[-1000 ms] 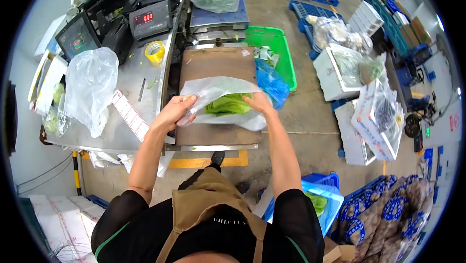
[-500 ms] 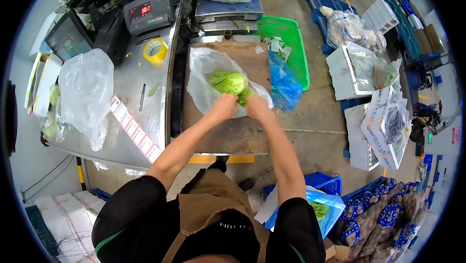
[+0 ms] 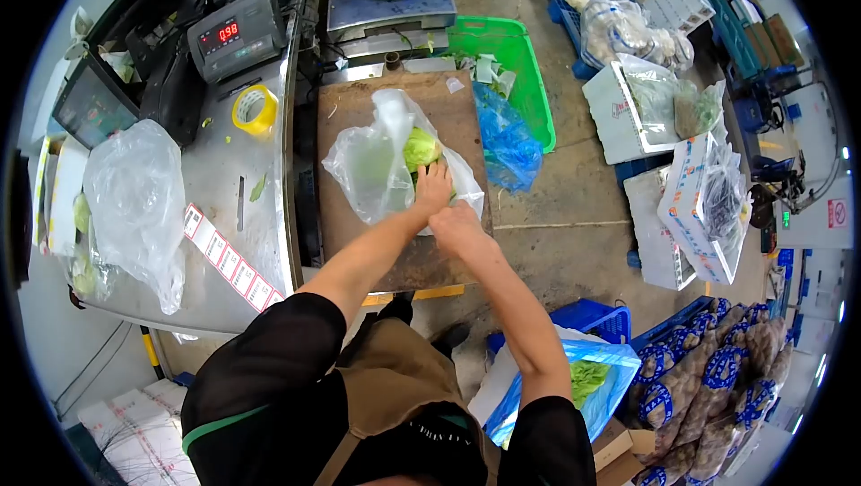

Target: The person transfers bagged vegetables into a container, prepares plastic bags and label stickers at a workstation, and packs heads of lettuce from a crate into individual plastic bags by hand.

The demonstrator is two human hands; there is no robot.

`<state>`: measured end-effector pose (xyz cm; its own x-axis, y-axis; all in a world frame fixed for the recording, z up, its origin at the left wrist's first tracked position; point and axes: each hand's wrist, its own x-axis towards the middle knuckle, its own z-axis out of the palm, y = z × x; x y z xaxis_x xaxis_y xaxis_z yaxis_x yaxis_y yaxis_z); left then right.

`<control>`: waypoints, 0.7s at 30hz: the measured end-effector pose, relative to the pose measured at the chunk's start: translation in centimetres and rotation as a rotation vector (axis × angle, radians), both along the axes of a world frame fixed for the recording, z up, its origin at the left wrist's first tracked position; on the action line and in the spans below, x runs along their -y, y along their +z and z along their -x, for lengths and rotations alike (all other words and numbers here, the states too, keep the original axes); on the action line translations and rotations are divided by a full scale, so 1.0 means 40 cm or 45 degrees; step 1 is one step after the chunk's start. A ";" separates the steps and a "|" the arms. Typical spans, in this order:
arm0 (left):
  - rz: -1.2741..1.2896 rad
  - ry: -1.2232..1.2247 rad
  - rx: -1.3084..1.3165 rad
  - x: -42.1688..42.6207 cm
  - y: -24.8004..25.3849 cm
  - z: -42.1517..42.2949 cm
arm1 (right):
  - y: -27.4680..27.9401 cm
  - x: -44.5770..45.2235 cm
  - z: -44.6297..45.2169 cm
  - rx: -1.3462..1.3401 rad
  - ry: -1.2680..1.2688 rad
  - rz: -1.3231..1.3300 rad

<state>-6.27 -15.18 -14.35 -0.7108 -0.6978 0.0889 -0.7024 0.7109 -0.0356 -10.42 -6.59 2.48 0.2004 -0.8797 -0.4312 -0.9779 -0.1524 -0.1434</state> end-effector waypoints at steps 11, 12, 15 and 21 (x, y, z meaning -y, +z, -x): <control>-0.029 -0.387 0.151 -0.016 0.127 -0.043 | -0.040 -0.023 0.058 -0.033 -0.073 0.086; -0.070 -0.425 0.154 -0.016 0.134 -0.054 | -0.043 -0.023 0.054 -0.020 -0.077 0.085; -0.166 -0.488 0.317 -0.031 0.190 -0.096 | -0.033 -0.014 0.037 -0.006 -0.075 0.073; -0.170 -0.326 0.410 -0.041 0.201 -0.143 | 0.028 -0.012 -0.004 -0.057 -0.095 -0.098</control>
<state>-0.53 -13.56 -6.31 -0.8390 -0.4858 -0.2451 -0.4709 0.8740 -0.1203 -10.27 -6.10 3.62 0.1149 -0.8555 -0.5050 -0.9917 -0.0696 -0.1079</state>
